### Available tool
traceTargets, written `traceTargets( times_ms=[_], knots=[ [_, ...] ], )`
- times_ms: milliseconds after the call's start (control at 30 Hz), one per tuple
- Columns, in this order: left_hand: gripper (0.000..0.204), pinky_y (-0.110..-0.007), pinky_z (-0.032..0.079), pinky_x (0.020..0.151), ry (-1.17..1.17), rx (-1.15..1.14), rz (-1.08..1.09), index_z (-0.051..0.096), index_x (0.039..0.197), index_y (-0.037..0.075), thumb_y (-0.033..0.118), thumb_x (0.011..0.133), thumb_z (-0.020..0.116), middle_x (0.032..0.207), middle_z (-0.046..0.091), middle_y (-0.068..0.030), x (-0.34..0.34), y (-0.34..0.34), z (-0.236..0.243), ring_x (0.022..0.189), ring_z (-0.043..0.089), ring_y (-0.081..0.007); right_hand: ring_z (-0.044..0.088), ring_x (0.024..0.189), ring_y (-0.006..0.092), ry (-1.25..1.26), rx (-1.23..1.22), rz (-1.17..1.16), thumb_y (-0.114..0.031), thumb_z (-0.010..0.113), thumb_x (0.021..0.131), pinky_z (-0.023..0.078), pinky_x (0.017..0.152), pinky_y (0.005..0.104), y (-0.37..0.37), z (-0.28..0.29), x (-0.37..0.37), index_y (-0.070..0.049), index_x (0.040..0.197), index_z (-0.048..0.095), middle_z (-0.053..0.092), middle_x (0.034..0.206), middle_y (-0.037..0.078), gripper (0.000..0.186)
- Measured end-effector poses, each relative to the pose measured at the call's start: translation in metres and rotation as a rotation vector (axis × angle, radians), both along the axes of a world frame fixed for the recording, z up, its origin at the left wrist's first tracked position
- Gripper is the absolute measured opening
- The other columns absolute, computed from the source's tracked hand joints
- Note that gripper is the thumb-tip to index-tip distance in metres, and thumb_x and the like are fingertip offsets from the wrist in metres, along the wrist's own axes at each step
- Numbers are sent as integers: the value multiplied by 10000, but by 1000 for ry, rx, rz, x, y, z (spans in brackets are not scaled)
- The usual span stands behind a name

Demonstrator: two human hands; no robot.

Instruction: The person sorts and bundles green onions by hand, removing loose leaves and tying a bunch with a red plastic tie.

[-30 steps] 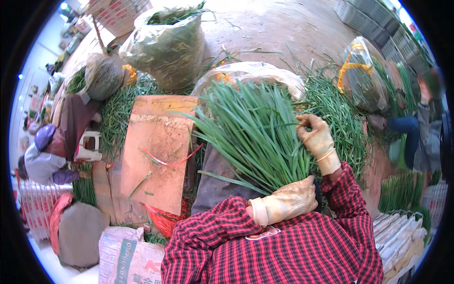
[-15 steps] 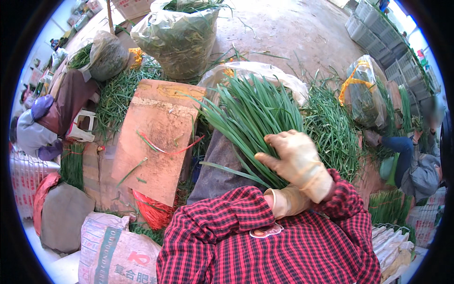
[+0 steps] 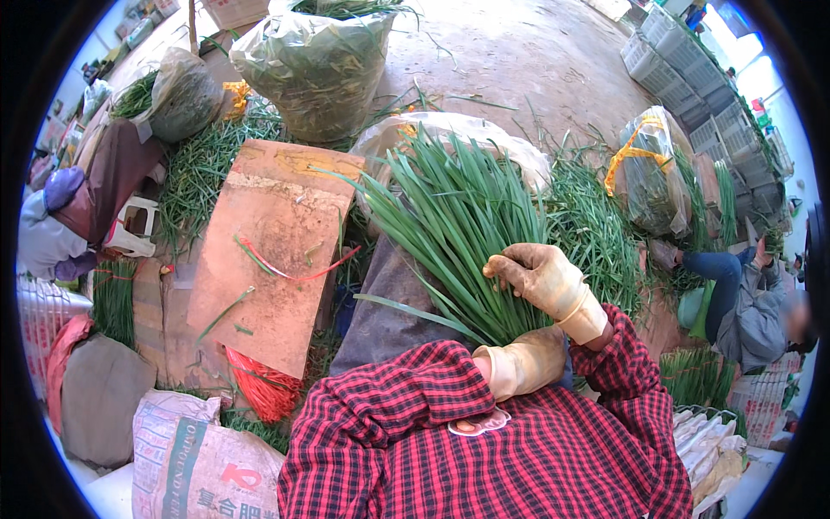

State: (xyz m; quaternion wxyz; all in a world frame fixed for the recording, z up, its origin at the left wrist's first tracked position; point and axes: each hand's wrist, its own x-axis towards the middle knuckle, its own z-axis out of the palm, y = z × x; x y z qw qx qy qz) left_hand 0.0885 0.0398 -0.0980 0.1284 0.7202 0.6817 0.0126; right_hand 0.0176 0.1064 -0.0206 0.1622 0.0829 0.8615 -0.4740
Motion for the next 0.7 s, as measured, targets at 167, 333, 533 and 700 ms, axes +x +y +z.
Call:
traceTargets(
  times_ms=[167, 333, 533, 700],
  knots=[
    [232, -258, 465, 950, -95, -68, 43, 711, 1032, 133, 152, 876, 541, 1125, 656, -54, -13, -10, 42, 1065, 618, -176, 593, 655, 88, -63, 22, -6, -317, 659, 914, 479, 612, 270, -2, 9, -2, 11, 956, 689, 663, 701, 57, 331],
    [213, -227, 465, 924, -300, -100, 212, 705, 1025, 178, 156, 875, 556, 1106, 650, -7, -11, -8, 33, 1036, 606, -107, 600, 687, 74, -27, -156, 35, -256, 706, 886, 479, 619, 245, 3, -5, 1, 26, 961, 673, 681, 746, 59, 294],
    [144, -263, 466, 916, -362, -90, 232, 667, 950, 147, 127, 851, 564, 981, 625, -13, -10, -9, 27, 937, 605, -141, 648, 831, 94, 8, -447, 62, -151, 640, 927, 517, 722, 232, -4, -2, 12, 38, 1020, 623, 711, 902, 83, 212],
    [88, -293, 466, 908, -410, -43, 225, 635, 887, 121, 103, 831, 570, 877, 604, -19, -12, -18, 28, 854, 604, -170, 682, 845, 201, 154, -160, 353, -179, 629, 927, 536, 780, 316, -13, 22, 18, 18, 1099, 588, 697, 914, 117, 264]
  ],
)
